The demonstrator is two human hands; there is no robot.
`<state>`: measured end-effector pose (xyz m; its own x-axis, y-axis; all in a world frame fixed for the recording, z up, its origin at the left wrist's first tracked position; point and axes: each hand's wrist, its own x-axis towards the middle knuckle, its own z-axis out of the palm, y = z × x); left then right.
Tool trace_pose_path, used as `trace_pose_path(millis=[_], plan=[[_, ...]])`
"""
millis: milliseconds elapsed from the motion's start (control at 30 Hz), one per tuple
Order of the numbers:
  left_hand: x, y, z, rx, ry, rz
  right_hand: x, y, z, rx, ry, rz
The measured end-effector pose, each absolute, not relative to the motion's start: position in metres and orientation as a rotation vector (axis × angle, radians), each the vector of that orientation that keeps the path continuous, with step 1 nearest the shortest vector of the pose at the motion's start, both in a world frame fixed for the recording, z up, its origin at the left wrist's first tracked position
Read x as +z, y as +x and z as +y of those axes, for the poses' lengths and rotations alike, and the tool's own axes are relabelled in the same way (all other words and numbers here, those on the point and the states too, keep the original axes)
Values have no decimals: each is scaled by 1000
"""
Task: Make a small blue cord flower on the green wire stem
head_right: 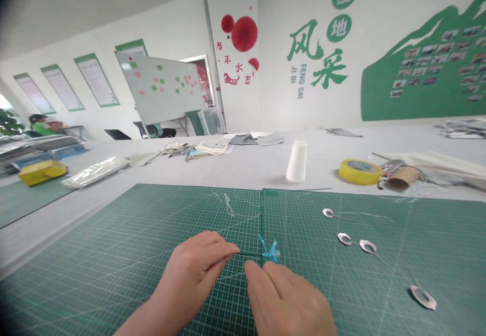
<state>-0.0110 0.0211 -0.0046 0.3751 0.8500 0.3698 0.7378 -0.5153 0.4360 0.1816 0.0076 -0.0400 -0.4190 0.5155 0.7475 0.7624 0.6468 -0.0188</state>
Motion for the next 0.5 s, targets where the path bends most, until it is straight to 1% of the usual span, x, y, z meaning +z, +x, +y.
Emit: trace_pose_path(millis=[67, 133, 300, 367, 433, 500], plan=[[-2, -13, 21, 749, 2625, 1392, -38, 183, 8, -350, -1035, -2163], [2, -14, 21, 704, 2742, 1326, -35, 185, 9, -180, -1069, -2141], [12, -19, 17, 653, 2680, 1199, -22, 191, 20, 444, -1171, -1995], [14, -20, 16, 620, 2625, 1171, -20, 195, 27, 747, -1238, -1927], [15, -20, 15, 595, 2596, 1144, -22, 199, 33, 1047, -1230, -1849], [16, -19, 15, 586, 2577, 1125, -25, 202, 37, 1241, -1182, -1776]])
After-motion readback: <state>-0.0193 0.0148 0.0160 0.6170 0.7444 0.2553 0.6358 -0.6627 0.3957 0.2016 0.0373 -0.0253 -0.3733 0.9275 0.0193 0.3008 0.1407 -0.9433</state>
